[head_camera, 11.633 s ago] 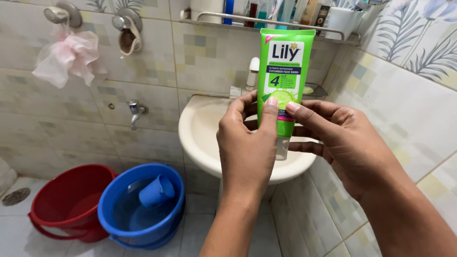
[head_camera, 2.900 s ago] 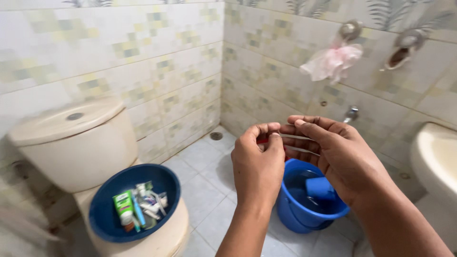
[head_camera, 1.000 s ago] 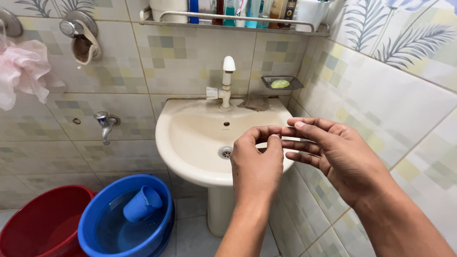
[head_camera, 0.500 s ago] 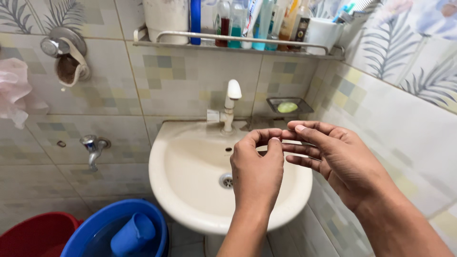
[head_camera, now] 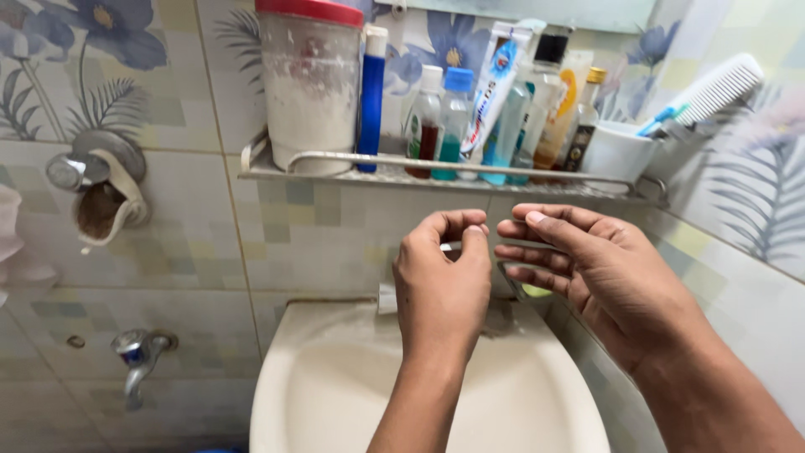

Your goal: The person repeatedly picks up personal care items from a metal shelf above the sink, including a loofah, face wash, mouthwash, toothpaste, and hand sanitizer, and places them into a blue basin on the toilet tank. The person also briefly handles a cloth and a bar of soap.

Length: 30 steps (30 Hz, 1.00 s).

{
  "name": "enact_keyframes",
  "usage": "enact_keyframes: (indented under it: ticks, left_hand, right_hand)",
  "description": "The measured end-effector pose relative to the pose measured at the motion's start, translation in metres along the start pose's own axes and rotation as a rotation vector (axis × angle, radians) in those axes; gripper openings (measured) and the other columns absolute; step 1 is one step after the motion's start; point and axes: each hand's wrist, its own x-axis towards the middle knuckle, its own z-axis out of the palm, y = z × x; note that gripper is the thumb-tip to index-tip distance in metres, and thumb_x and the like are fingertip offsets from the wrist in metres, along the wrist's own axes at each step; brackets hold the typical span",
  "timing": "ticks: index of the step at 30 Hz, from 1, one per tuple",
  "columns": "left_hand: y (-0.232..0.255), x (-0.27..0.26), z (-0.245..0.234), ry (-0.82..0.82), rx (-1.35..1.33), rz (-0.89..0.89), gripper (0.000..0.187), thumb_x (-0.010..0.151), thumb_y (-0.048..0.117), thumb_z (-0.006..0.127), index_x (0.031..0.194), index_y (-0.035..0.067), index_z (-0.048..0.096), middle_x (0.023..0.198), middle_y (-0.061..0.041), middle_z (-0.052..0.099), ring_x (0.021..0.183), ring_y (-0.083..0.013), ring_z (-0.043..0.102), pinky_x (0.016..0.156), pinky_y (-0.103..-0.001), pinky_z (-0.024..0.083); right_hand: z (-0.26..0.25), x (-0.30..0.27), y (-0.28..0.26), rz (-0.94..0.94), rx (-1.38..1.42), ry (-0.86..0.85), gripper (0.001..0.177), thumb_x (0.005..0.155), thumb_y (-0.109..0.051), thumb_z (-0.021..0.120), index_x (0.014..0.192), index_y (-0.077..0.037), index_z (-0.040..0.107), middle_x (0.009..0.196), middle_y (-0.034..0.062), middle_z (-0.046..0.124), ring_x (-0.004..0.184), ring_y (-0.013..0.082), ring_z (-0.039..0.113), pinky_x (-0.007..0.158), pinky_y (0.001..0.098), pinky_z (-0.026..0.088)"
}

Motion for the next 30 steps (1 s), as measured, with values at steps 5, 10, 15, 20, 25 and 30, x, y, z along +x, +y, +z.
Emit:
enact_keyframes:
  ticks: [5,10,15,20,25,30]
  left_hand:
    - [-0.002,0.054,0.009,0.154,0.039,0.338,0.022,0.087,0.018,0.066,0.103,0.006,0.075,0.101,-0.012,0.078,0.094,-0.0254,0.075,0.084,-0.036,0.056]
    - [-0.004,0.102,0.019,0.156,0.046,0.483,0.036,0.085,0.016,0.065,0.118,0.001,0.067,0.115,-0.017,0.072,0.102,-0.0289,0.072,0.091,-0.039,0.056]
    - [-0.011,0.142,0.031,0.109,0.085,0.647,0.054,0.086,0.016,0.067,0.134,-0.006,0.055,0.137,-0.024,0.062,0.126,-0.0379,0.062,0.104,-0.043,0.049]
    - [-0.021,0.182,0.047,0.037,0.162,0.664,0.07,0.084,0.014,0.065,0.143,-0.015,0.041,0.149,-0.034,0.046,0.14,-0.0449,0.046,0.116,-0.044,0.036]
    - [-0.025,0.212,0.058,-0.041,0.21,0.537,0.075,0.082,0.015,0.059,0.146,-0.015,0.035,0.153,-0.034,0.041,0.143,-0.0425,0.043,0.118,-0.042,0.034]
    - [-0.026,0.228,0.058,-0.092,0.226,0.486,0.079,0.081,0.018,0.059,0.148,-0.014,0.031,0.153,-0.035,0.039,0.144,-0.0431,0.04,0.117,-0.042,0.031]
  right_hand:
    - [0.016,0.049,-0.011,-0.129,-0.037,-0.023,0.028,0.097,-0.018,0.06,0.114,0.002,0.07,0.108,0.0161,0.077,0.095,0.0212,0.074,0.086,0.036,0.061]
    - [0.029,0.09,-0.015,-0.318,-0.107,-0.026,0.025,0.097,-0.014,0.063,0.114,0.003,0.069,0.108,0.0135,0.075,0.097,0.0183,0.073,0.086,0.0325,0.06]
    - [0.043,0.119,-0.017,-0.426,-0.156,-0.039,0.026,0.095,-0.014,0.066,0.113,0.005,0.068,0.106,0.0107,0.075,0.095,0.0159,0.074,0.088,0.0298,0.061]
    - [0.052,0.134,-0.011,-0.391,-0.261,-0.019,0.031,0.094,-0.016,0.066,0.117,0.004,0.071,0.104,0.0077,0.076,0.092,0.0129,0.073,0.086,0.0266,0.059]
    - [0.06,0.143,-0.006,-0.366,-0.269,-0.044,0.031,0.094,-0.016,0.066,0.117,0.003,0.072,0.103,0.0072,0.077,0.093,0.0117,0.072,0.087,0.0258,0.059]
    - [0.063,0.147,-0.005,-0.397,-0.296,-0.038,0.029,0.095,-0.014,0.065,0.116,0.005,0.071,0.103,0.0088,0.078,0.092,0.0123,0.074,0.087,0.0254,0.061]
